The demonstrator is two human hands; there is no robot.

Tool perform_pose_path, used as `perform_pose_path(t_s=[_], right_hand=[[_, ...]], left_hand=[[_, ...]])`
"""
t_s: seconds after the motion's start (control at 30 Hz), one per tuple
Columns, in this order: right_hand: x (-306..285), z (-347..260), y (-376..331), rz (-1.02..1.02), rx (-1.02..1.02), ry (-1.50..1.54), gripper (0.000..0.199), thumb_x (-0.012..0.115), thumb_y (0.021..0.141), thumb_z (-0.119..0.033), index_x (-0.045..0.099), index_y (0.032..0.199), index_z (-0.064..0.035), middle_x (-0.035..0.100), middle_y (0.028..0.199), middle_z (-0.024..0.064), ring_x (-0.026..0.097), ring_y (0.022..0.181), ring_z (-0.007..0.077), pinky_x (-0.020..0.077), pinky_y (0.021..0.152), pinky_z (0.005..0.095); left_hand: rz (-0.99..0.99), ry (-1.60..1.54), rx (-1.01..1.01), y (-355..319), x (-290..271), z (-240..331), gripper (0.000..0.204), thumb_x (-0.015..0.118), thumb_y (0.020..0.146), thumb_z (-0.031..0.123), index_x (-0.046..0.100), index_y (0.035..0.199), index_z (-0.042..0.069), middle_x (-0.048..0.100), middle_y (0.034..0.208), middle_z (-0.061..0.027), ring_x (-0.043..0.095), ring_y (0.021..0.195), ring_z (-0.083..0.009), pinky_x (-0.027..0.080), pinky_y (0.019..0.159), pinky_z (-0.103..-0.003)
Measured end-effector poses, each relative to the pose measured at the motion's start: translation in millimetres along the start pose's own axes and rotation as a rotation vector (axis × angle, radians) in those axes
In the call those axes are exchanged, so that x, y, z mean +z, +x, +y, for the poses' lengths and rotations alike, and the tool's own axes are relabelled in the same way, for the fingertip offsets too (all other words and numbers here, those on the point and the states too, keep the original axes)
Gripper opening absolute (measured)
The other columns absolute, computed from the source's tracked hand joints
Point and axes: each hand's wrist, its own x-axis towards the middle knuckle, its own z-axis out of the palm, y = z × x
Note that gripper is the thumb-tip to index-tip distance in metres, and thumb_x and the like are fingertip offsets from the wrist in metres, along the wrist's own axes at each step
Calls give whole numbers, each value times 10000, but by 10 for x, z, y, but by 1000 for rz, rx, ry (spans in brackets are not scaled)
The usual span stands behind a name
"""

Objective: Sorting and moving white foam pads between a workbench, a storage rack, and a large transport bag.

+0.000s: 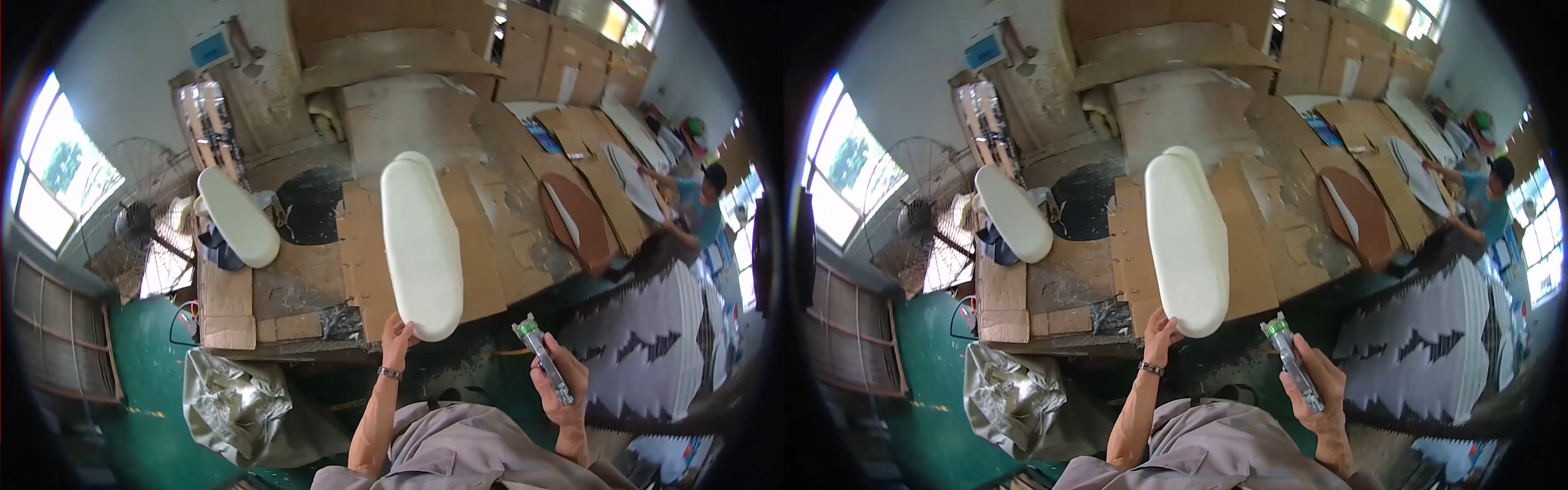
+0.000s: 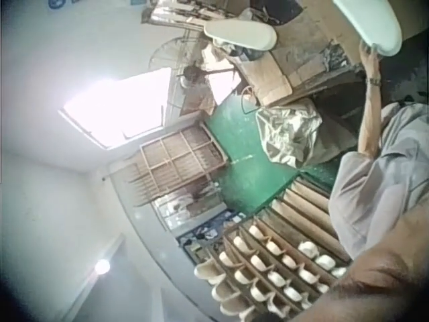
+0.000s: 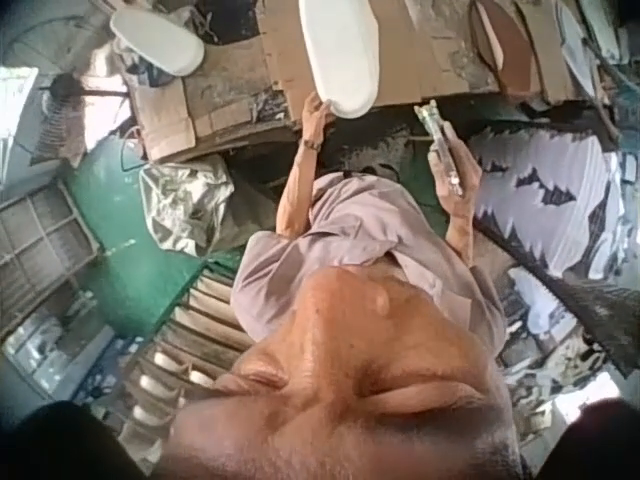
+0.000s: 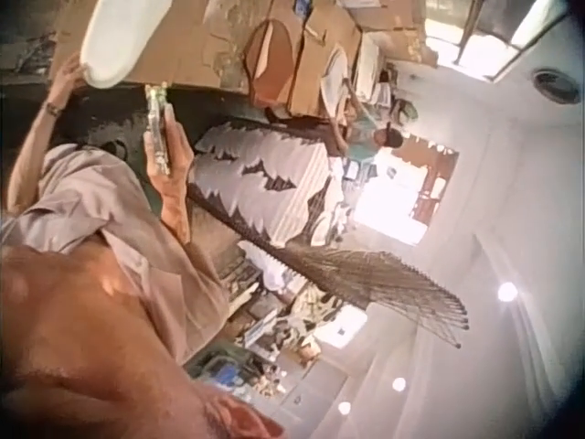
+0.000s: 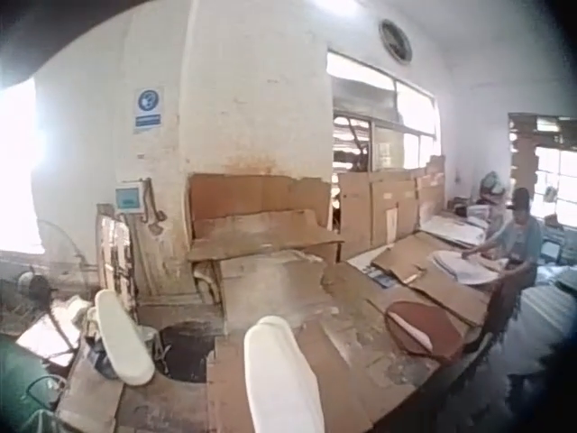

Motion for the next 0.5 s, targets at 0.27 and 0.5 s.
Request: perform_pose_path(t_s=[0.27, 0.5], right_hand=[[-243, 48, -91, -56, -108, 3, 504, 732, 811, -74, 597, 1278, 59, 641, 853, 157, 621, 681, 260, 493, 625, 312], [-284, 54, -79, -5, -108, -47, 466, 713, 818, -51, 602, 1252, 77, 636, 855, 162, 614, 671, 247, 490, 611, 318]], left_hand=[[40, -23, 39, 11, 31, -53, 535, 630, 986, 138, 400, 1465, 78, 625, 1245, -124, 635, 1087, -217, 586, 838, -377], [95, -35, -5, 24, 44, -59, 540, 652, 975, 146, 414, 1455, 82, 643, 1210, -95, 643, 1056, -200, 577, 823, -356]])
